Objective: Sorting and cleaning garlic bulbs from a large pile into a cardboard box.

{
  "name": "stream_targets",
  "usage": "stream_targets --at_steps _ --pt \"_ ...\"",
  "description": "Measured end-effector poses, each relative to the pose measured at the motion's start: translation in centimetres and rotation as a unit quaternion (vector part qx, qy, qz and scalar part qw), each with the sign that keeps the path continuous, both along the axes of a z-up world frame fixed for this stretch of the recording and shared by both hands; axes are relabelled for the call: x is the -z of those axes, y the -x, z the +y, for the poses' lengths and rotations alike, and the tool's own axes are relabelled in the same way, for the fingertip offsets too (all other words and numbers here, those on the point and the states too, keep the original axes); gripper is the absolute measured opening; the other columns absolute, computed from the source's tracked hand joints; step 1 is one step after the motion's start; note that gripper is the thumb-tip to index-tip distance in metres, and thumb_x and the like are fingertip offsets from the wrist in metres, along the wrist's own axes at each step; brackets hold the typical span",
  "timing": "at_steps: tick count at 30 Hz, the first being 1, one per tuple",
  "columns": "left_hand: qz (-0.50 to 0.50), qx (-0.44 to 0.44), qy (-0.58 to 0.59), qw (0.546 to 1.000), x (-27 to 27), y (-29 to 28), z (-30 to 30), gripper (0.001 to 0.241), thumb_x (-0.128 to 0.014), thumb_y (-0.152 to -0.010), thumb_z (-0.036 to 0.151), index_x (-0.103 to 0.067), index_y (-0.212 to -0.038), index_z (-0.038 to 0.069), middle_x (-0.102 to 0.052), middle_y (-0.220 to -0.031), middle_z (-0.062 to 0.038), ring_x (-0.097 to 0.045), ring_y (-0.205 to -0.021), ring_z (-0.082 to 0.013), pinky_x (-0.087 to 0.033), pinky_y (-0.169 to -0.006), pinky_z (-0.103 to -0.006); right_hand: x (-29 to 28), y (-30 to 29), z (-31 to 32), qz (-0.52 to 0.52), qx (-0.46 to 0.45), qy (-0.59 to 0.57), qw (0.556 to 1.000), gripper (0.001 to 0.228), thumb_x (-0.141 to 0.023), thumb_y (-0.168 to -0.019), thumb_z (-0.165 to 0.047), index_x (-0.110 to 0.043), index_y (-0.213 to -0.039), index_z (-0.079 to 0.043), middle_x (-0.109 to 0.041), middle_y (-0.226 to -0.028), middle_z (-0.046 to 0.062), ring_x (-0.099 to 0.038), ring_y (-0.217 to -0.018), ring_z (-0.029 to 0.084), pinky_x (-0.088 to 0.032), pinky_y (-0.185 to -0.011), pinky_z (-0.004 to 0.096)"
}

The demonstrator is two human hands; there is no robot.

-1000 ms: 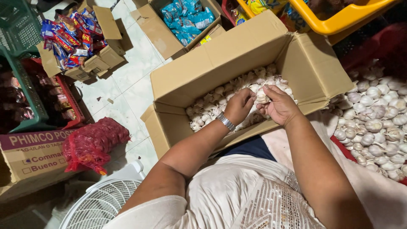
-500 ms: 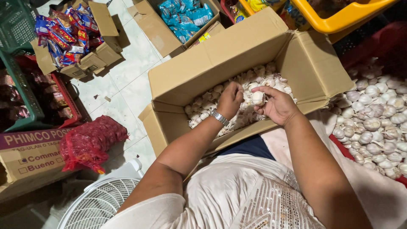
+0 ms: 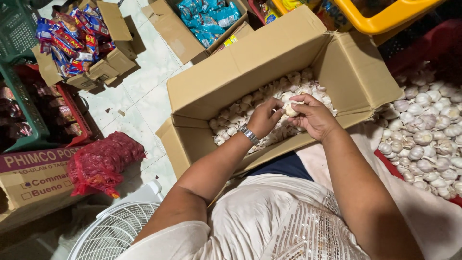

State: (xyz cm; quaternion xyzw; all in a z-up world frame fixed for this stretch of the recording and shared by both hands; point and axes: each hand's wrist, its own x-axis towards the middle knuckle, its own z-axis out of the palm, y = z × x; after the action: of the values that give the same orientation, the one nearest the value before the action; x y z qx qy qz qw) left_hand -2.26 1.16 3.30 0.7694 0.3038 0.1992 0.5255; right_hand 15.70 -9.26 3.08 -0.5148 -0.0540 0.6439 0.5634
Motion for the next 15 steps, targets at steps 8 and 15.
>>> stream_targets --at_steps 8,15 --pt "0.022 0.005 -0.024 0.999 0.9 0.1 0.2 0.014 -0.069 -0.094 0.016 -0.065 -0.101 0.004 -0.071 -0.09 -0.015 -0.071 -0.081 -0.0277 -0.055 -0.072 -0.0378 0.0 0.3 0.2 -0.037 -0.022 0.019 0.999 0.025 -0.067 -0.095 -0.008 -0.063 -0.119 -0.008 -0.066 -0.102 0.011 -0.067 -0.078 0.021 -0.058 -0.069 0.031" --pt "0.023 0.005 -0.023 0.999 1.3 0.3 0.3 0.013 -0.066 -0.094 0.016 -0.064 -0.1 0.004 -0.07 -0.09 -0.016 -0.071 -0.082 -0.0301 -0.055 -0.073 -0.0394 -0.5 0.4 0.2 -0.05 -0.029 0.027 0.998 0.024 -0.069 -0.093 -0.008 -0.063 -0.116 -0.01 -0.066 -0.101 0.01 -0.066 -0.077 0.021 -0.056 -0.067 0.032"
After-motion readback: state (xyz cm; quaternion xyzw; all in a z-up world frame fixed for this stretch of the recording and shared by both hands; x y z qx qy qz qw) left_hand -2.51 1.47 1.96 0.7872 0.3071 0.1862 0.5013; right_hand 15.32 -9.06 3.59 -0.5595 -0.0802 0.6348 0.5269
